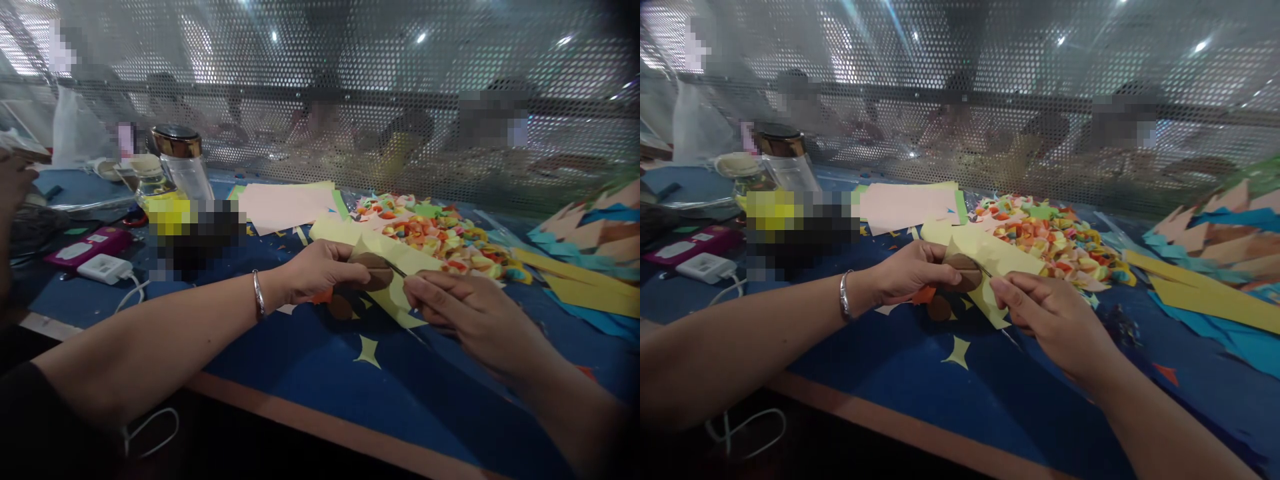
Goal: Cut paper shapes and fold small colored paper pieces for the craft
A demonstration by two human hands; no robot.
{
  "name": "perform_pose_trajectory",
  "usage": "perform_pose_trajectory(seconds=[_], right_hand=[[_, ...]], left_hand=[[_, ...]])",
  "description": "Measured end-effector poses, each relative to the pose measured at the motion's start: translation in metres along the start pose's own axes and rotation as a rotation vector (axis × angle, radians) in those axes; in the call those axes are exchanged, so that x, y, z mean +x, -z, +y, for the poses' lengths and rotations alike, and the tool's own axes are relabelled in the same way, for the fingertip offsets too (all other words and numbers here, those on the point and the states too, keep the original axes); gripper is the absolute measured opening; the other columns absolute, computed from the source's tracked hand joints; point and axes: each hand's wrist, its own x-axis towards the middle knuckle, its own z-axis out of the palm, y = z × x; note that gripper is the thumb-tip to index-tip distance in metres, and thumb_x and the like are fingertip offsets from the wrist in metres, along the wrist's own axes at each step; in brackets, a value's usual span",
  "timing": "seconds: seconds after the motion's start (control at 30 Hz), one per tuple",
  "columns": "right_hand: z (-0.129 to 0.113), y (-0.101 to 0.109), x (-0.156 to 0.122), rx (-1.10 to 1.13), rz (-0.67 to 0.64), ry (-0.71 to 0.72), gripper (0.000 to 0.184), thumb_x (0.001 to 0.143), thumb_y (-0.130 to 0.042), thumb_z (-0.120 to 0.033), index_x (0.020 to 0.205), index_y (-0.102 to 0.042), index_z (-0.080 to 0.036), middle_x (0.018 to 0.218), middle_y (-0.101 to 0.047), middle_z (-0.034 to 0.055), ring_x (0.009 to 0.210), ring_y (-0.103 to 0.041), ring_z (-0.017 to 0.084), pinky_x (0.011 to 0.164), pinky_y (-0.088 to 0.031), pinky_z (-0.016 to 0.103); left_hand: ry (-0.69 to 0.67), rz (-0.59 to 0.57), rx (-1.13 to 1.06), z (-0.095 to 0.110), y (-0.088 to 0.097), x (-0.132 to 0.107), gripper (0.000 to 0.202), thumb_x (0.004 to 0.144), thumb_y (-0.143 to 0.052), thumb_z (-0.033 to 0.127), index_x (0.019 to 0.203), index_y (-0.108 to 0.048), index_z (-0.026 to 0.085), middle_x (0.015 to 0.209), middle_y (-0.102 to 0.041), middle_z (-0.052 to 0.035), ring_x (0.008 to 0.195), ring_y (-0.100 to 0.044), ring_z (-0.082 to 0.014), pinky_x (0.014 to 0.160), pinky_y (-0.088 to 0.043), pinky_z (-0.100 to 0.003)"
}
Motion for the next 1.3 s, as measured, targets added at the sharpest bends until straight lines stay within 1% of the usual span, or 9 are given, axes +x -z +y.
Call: perform_pose_trajectory(seconds=[0.13, 0.27, 0.4, 0.6, 0.7, 0.83, 0.97, 1.13, 1.3], right_hand=[[-0.005, -0.001, 0.0, -0.014, -0.011, -0.003, 0.068, 0.076, -0.067, -0.087, 0.065, -0.058, -0.021, 0.054, -0.025, -0.0075, 0.048, -0.018, 0.008, 0.043, -0.013, 0.025], [-0.006, -0.002, 0.0, -0.026, -0.001, 0.011, 0.068, 0.078, -0.064, -0.087, 0.065, -0.057, -0.021, 0.054, -0.026, -0.007, 0.047, -0.019, 0.008, 0.042, -0.014, 0.025], [-0.009, -0.002, 0.001, -0.064, -0.018, 0.009, 0.069, 0.075, -0.064, -0.089, 0.062, -0.054, -0.022, 0.054, -0.026, -0.0071, 0.047, -0.021, 0.008, 0.042, -0.014, 0.025], [-0.009, -0.002, 0.0, -0.111, -0.002, 0.069, 0.065, 0.082, -0.062, -0.083, 0.063, -0.056, -0.022, 0.053, -0.028, -0.0069, 0.047, -0.022, 0.009, 0.042, -0.017, 0.025], [-0.01, -0.001, 0.0, -0.15, -0.014, 0.08, 0.066, 0.082, -0.06, -0.086, 0.063, -0.056, -0.023, 0.053, -0.029, -0.0063, 0.047, -0.023, 0.009, 0.042, -0.019, 0.025], [-0.013, -0.001, 0.0, -0.192, -0.02, 0.097, 0.068, 0.083, -0.056, -0.088, 0.062, -0.054, -0.023, 0.053, -0.034, -0.0046, 0.046, -0.027, 0.01, 0.042, -0.021, 0.025], [-0.01, 0.001, 0.0, -0.254, -0.017, 0.127, 0.067, 0.087, -0.052, -0.085, 0.06, -0.052, -0.023, 0.051, -0.036, -0.0038, 0.046, -0.031, 0.011, 0.043, -0.024, 0.026], [-0.004, 0.002, 0.0, -0.243, -0.012, 0.121, 0.063, 0.09, -0.053, -0.08, 0.063, -0.052, -0.023, 0.053, -0.034, -0.0047, 0.046, -0.031, 0.011, 0.043, -0.025, 0.026], [-0.006, 0.003, 0.0, -0.321, -0.01, 0.171, 0.064, 0.093, -0.05, -0.078, 0.061, -0.052, -0.023, 0.052, -0.038, -0.0036, 0.046, -0.034, 0.011, 0.044, -0.027, 0.026]], left_hand=[[-0.005, -0.014, -0.01, 0.002, -0.002, -0.001, 0.012, 0.069, -0.078, 0.005, 0.079, -0.08, 0.011, 0.078, -0.076, -0.0035, 0.074, -0.068, -0.0086, 0.076, -0.052, -0.022], [-0.007, -0.015, 0.016, 0.001, -0.001, 0.0, 0.011, 0.068, -0.076, 0.006, 0.077, -0.079, 0.01, 0.075, -0.075, -0.0029, 0.073, -0.067, -0.0084, 0.074, -0.052, -0.02], [-0.009, -0.029, 0.068, -0.001, 0.002, 0.0, 0.009, 0.067, -0.078, 0.01, 0.076, -0.078, 0.012, 0.073, -0.073, -0.0018, 0.069, -0.064, -0.008, 0.07, -0.05, -0.021], [-0.012, -0.045, 0.123, -0.003, 0.005, 0.001, 0.009, 0.068, -0.077, 0.013, 0.077, -0.078, 0.012, 0.076, -0.074, -0.0031, 0.073, -0.066, -0.0096, 0.074, -0.05, -0.024], [0.004, -0.049, 0.12, -0.002, 0.005, 0.001, 0.011, 0.066, -0.079, 0.013, 0.077, -0.078, 0.012, 0.076, -0.075, -0.0031, 0.074, -0.066, -0.0097, 0.074, -0.05, -0.023], [-0.002, -0.047, 0.112, -0.001, 0.004, 0.002, 0.011, 0.064, -0.079, 0.011, 0.075, -0.078, 0.012, 0.072, -0.073, -0.0011, 0.068, -0.064, -0.0075, 0.07, -0.05, -0.02], [0.016, -0.034, 0.135, 0.0, 0.004, 0.002, 0.011, 0.065, -0.075, 0.009, 0.075, -0.078, 0.012, 0.071, -0.073, -0.0016, 0.067, -0.063, -0.0071, 0.067, -0.049, -0.019], [0.031, -0.034, 0.171, -0.002, 0.006, 0.002, 0.009, 0.066, -0.074, 0.012, 0.074, -0.077, 0.013, 0.071, -0.072, -0.0015, 0.066, -0.063, -0.0084, 0.063, -0.048, -0.02], [0.033, -0.031, 0.188, -0.004, 0.007, 0.002, 0.009, 0.064, -0.074, 0.013, 0.073, -0.075, 0.012, 0.068, -0.069, -0.0009, 0.063, -0.061, -0.0081, 0.059, -0.047, -0.02]])
